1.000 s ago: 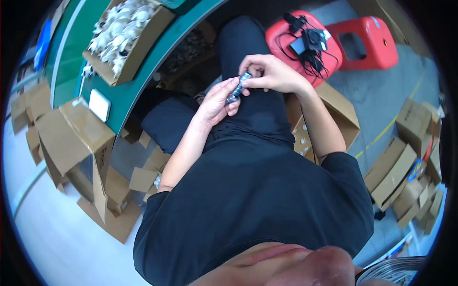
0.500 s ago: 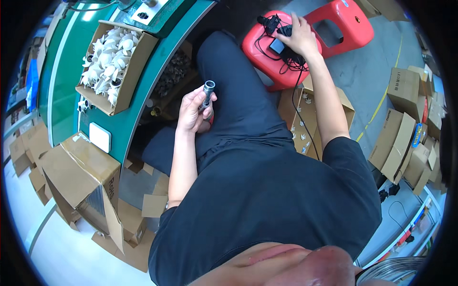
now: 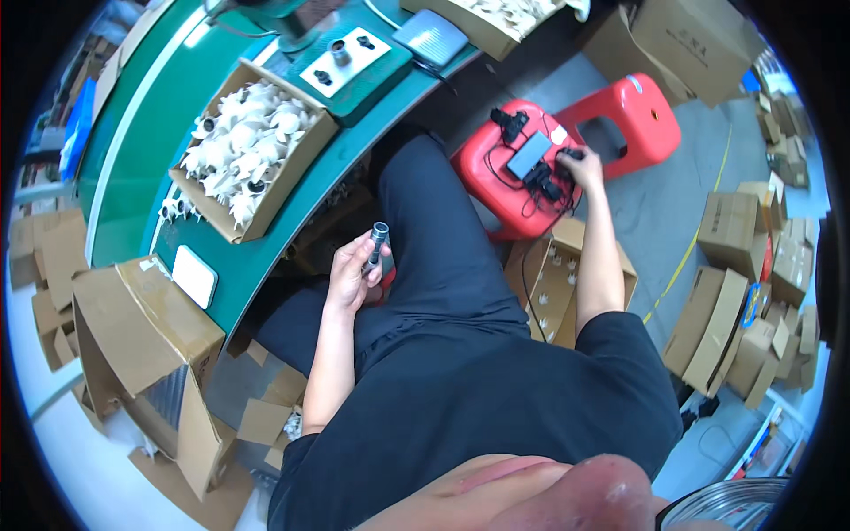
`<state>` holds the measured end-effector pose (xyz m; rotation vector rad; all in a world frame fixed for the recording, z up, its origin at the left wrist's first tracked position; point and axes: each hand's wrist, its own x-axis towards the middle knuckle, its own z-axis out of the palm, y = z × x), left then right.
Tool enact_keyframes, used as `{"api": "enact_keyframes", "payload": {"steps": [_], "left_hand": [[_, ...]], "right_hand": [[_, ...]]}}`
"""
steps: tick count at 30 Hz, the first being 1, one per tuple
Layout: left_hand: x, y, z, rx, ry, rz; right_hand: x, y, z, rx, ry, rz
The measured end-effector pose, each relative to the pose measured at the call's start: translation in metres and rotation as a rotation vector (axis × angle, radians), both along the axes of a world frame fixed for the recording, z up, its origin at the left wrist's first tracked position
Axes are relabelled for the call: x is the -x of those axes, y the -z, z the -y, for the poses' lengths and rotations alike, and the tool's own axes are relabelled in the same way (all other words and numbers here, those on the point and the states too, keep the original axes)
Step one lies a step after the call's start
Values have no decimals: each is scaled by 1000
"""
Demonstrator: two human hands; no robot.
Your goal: Assembling or inspecting small cylindrical components at a production station.
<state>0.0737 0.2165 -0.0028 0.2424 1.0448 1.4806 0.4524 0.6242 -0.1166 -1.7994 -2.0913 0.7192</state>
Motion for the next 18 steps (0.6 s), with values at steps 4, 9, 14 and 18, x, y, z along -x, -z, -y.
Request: {"api": "enact_keyframes", "payload": {"steps": [4, 9, 14, 18], "left_hand": [[2, -7, 5, -1, -16, 11], [6, -11, 11, -58, -58, 55], [9, -20, 20, -76, -26, 26], [19, -22, 28, -110, -44, -23]], "right_hand": [[0, 6, 2, 31, -25, 72], [58, -61, 27, -410, -177, 388], [212, -197, 159, 320, -777, -514], [269, -222, 229, 509, -1163, -539]]}}
